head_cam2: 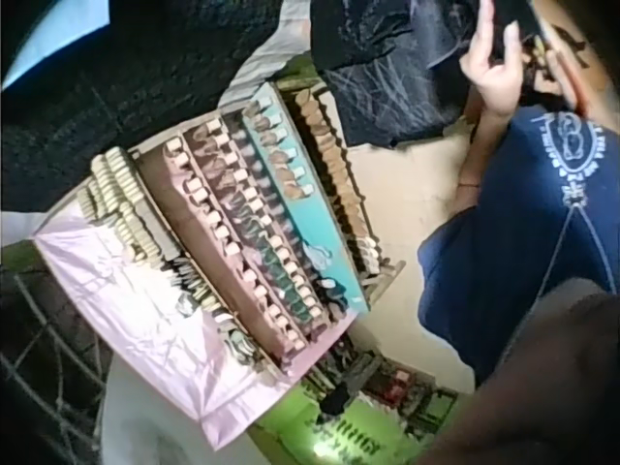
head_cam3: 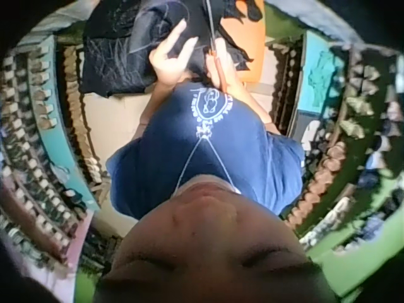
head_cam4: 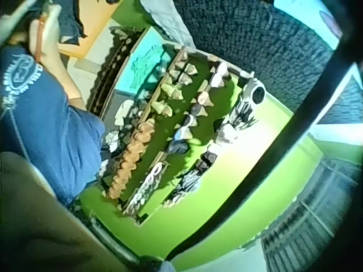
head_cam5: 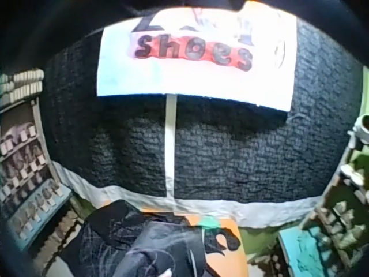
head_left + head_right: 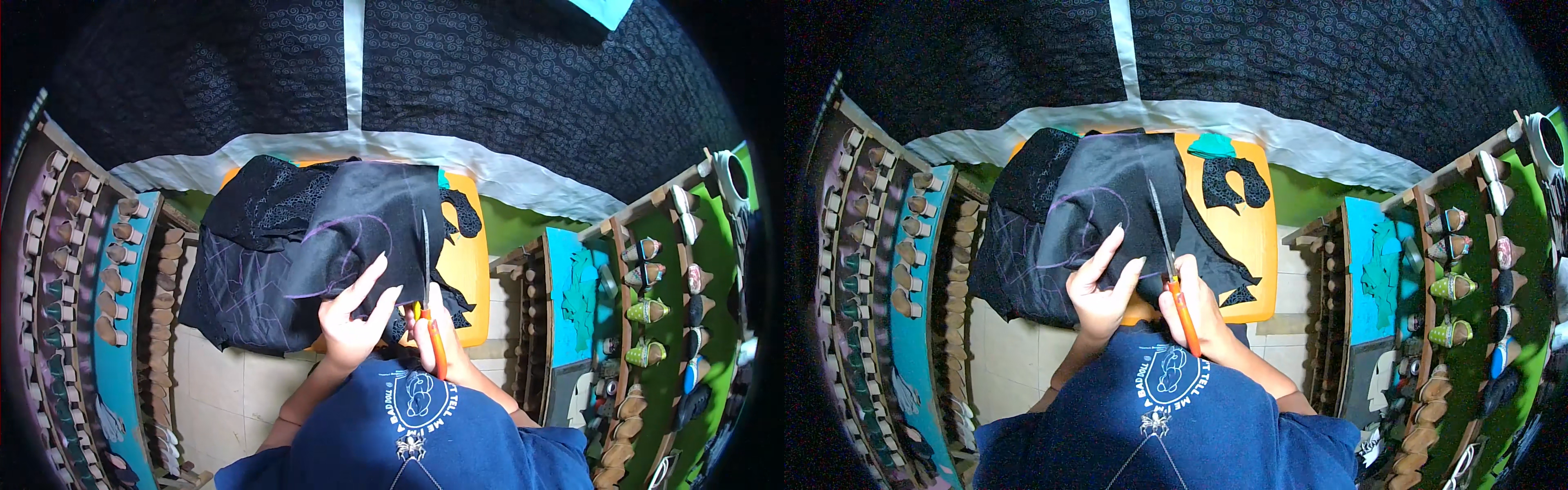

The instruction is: The person uses orange-handled scissors to cut a black patterned fabric laid on a yellow table. They follow purple chalk lines to cut out shapes, occasionally lifting and repositioning the fabric to continue cutting along the marked outlines.

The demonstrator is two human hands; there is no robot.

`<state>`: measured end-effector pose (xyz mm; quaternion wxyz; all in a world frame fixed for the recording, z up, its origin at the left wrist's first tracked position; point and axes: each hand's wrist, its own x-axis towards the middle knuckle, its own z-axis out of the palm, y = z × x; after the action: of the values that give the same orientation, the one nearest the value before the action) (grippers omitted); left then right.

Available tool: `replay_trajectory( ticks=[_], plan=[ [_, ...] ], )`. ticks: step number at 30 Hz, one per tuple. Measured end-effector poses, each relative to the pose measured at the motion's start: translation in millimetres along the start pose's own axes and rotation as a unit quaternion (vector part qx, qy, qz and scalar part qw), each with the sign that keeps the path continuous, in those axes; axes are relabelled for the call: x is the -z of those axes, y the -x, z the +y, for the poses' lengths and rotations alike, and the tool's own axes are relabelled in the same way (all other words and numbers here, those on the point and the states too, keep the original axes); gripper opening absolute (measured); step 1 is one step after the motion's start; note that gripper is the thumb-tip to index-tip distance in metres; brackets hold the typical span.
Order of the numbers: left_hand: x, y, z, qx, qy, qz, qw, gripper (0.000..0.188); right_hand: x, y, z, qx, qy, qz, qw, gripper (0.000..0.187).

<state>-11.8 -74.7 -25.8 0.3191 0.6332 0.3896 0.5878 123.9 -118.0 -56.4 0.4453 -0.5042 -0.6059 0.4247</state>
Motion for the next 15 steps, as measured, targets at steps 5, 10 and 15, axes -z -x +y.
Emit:
replay_trajectory(
  ticks=[5,10,15],
  plan=[
    [1.1,0.6,-1.4,-0.022,-0.006,0.003,1.0,0.034,2.7,0.6,-8.6,-0.038,-0.017,-0.025,0.999,0.026],
    [0.7,-0.2,-0.4,-0.031,-0.003,0.009,0.999,0.035,2.6,0.9,-14.4,-0.039,-0.03,-0.022,0.999,0.024],
    [1.2,0.2,-2.6,-0.037,0.005,0.007,0.999,0.045,2.5,2.2,-11.7,-0.04,-0.033,-0.018,0.998,0.022]
  ],
)
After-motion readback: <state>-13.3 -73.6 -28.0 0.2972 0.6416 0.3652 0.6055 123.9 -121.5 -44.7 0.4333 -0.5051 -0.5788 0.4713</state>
